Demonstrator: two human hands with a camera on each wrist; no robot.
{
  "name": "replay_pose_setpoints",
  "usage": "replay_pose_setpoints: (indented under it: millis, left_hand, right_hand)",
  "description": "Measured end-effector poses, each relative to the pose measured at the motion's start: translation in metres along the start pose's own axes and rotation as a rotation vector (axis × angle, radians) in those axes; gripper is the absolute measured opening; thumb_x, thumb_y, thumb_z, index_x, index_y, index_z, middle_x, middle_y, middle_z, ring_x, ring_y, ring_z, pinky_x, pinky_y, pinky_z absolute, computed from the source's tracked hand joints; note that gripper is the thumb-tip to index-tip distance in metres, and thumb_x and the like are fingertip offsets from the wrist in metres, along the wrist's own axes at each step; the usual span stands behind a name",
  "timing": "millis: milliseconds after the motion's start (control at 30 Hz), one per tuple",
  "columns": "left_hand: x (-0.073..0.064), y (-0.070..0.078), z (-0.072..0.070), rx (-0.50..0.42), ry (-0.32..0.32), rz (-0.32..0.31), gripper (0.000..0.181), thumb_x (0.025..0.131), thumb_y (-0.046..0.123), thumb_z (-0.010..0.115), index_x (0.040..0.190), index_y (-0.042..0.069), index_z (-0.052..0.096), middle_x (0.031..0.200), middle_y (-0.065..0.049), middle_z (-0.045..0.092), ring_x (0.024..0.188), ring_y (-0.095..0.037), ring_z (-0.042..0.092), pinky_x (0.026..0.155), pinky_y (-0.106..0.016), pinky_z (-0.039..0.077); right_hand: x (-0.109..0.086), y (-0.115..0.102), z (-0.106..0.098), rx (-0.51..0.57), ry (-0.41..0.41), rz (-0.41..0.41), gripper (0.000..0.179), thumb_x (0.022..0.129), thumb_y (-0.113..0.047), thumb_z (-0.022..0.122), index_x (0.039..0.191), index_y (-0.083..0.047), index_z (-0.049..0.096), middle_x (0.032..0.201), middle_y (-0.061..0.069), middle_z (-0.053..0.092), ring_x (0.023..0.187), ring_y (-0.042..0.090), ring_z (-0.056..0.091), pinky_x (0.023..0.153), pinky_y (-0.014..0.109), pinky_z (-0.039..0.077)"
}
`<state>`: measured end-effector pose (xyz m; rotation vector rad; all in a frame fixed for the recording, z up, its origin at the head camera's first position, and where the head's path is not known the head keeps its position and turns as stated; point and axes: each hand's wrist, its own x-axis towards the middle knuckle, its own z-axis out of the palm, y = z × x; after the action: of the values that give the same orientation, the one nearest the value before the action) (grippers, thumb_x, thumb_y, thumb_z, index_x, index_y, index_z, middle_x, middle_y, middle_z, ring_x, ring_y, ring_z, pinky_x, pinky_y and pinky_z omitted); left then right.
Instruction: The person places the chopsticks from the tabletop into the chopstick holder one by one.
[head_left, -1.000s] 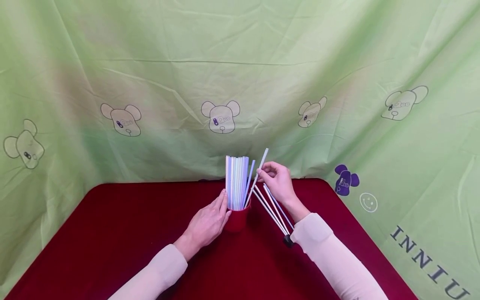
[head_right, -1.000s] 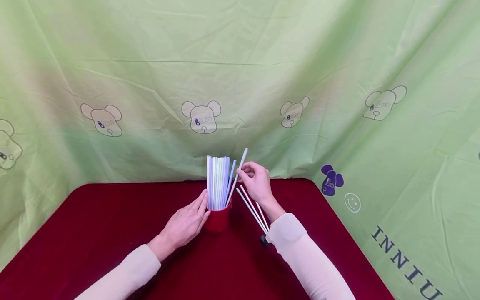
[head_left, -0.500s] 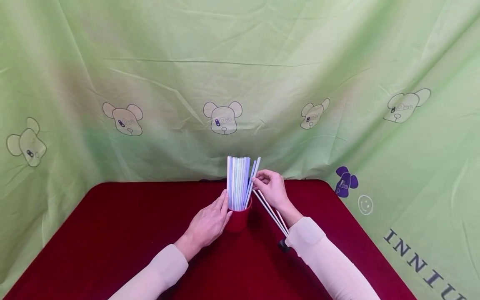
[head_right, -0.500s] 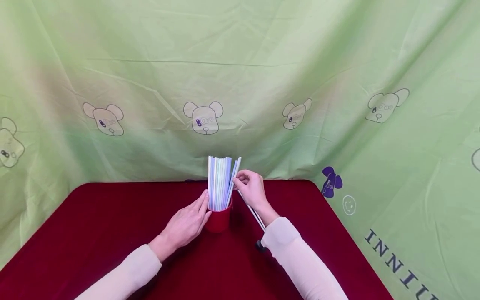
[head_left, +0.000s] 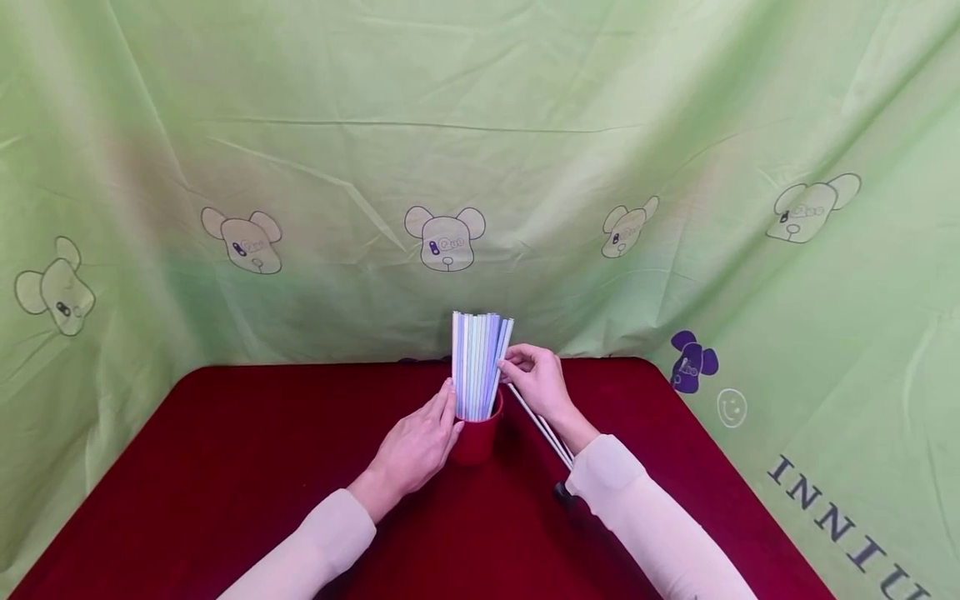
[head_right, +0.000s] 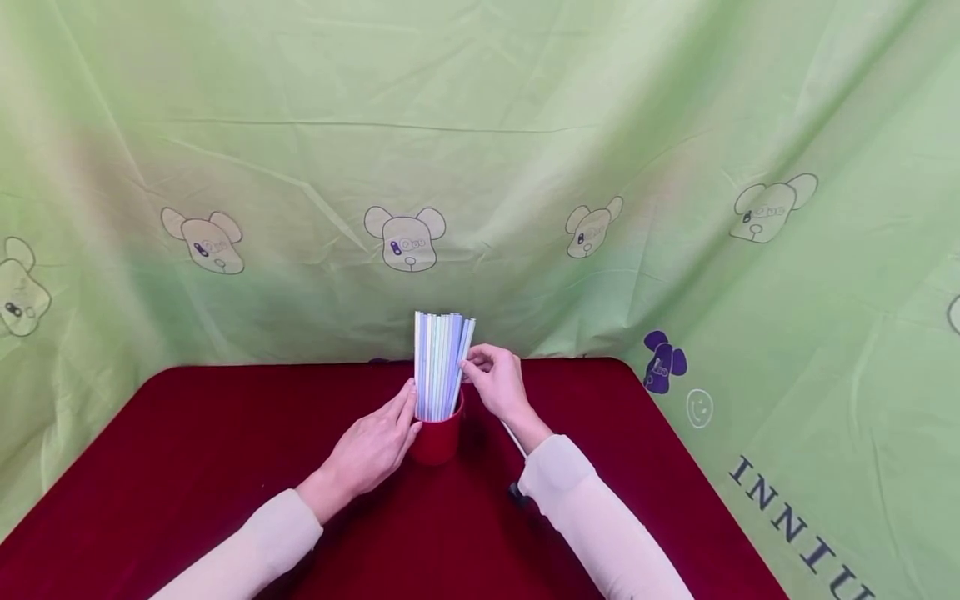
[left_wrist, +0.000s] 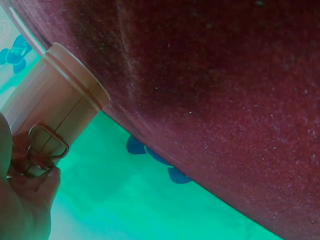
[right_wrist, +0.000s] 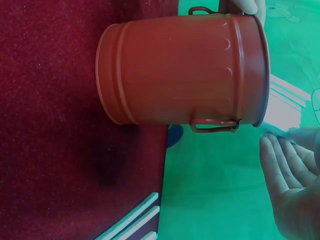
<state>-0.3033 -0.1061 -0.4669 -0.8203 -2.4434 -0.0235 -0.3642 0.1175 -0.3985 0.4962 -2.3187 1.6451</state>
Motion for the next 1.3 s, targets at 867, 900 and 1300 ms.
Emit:
replay_pose_setpoints:
  millis: [867, 900, 1300]
  left_hand:
    - [0.0, -0.002, 0.0, 0.005, 0.032, 0.003, 0.057, 0.106, 0.028, 0.055, 0.147, -0.011, 0.046, 0.151, -0.026, 0.049, 0.137, -0.029, 0.054, 0.105, -0.036, 0.051]
    - [0.0, -0.002, 0.0, 0.001, 0.033, 0.003, 0.057, 0.106, 0.028, 0.055, 0.147, -0.011, 0.046, 0.151, -0.027, 0.049, 0.137, -0.03, 0.054, 0.105, -0.036, 0.051]
    - [0.0, 0.001, 0.0, 0.003, 0.027, 0.0, 0.057, 0.106, 0.029, 0.054, 0.146, -0.011, 0.047, 0.151, -0.026, 0.049, 0.137, -0.029, 0.054, 0.107, -0.036, 0.05]
  right_hand:
    - [0.008, 0.037, -0.051, -0.384, -0.087, 0.046, 0.015, 0.094, -0.007, 0.072, 0.106, 0.0, 0.073, 0.096, 0.014, 0.076, 0.085, 0.026, 0.072, 0.072, 0.028, 0.057]
    - [0.009, 0.042, -0.054, -0.421, -0.093, 0.045, 0.015, 0.094, -0.008, 0.072, 0.106, 0.0, 0.073, 0.096, 0.012, 0.076, 0.085, 0.024, 0.071, 0.073, 0.03, 0.057]
    - [0.003, 0.089, -0.07, -0.614, -0.239, 0.025, 0.022, 0.086, 0.002, 0.07, 0.106, 0.01, 0.068, 0.092, 0.017, 0.073, 0.087, 0.03, 0.07, 0.081, 0.043, 0.057]
